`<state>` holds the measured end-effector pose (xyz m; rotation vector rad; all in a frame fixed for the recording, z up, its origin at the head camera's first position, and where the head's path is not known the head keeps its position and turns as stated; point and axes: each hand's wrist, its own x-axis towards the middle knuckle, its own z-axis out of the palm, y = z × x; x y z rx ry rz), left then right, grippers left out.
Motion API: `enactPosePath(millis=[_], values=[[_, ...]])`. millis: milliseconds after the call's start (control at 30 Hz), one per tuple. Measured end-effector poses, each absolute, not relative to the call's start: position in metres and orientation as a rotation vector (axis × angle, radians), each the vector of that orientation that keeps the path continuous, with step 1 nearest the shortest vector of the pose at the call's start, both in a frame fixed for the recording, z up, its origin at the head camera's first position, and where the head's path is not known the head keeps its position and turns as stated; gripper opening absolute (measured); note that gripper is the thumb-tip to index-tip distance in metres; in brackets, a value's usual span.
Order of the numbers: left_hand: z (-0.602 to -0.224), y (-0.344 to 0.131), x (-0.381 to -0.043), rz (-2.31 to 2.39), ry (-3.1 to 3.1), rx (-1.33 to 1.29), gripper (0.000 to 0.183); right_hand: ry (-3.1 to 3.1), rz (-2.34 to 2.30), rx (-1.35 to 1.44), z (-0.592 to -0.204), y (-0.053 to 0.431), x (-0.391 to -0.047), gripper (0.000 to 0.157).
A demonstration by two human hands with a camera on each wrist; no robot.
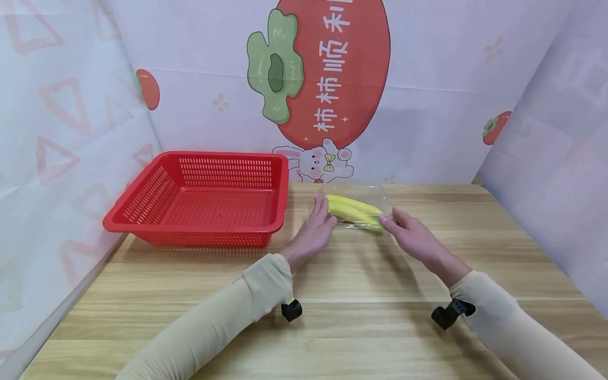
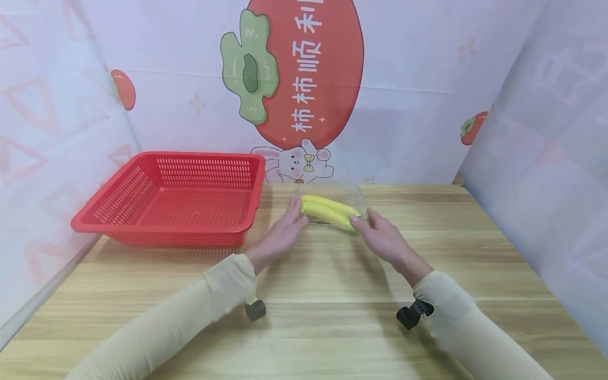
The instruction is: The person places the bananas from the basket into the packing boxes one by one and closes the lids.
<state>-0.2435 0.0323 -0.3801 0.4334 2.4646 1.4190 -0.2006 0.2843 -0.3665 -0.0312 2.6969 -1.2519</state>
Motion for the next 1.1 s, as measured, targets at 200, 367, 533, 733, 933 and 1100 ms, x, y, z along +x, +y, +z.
enactPosePath(millis=[200,367,533,733,933,1100], values=[[-0.384,0.031,-0.244,1.402,2.479,0.49,0.069,2.723,-1.24,-0.022,-0.367,0.285,-0.199,0.091],[-0.385,0.029,-0.245,1.395,2.488,0.494,0.068,2.707,-1.267,-0.011,-0.366,0.287,-0.199,0.086],[-0.386,0.029,-0.244,1.421,2.522,0.501,0.065,2.692,-1.274,-0.021,-0.366,0.288,-0.199,0.086],[-0.388,0.032,-0.242,1.552,2.576,0.424,0.059,2.763,-1.244,0.012,-0.365,0.289,-0.2,0.075],[-0.392,0.036,-0.244,1.726,2.591,0.228,0.051,2.871,-1.223,0.152,-0.366,0.288,-0.204,0.06],[-0.395,0.039,-0.248,1.828,2.564,0.047,0.04,2.888,-1.311,0.259,-0.367,0.287,-0.206,0.054]])
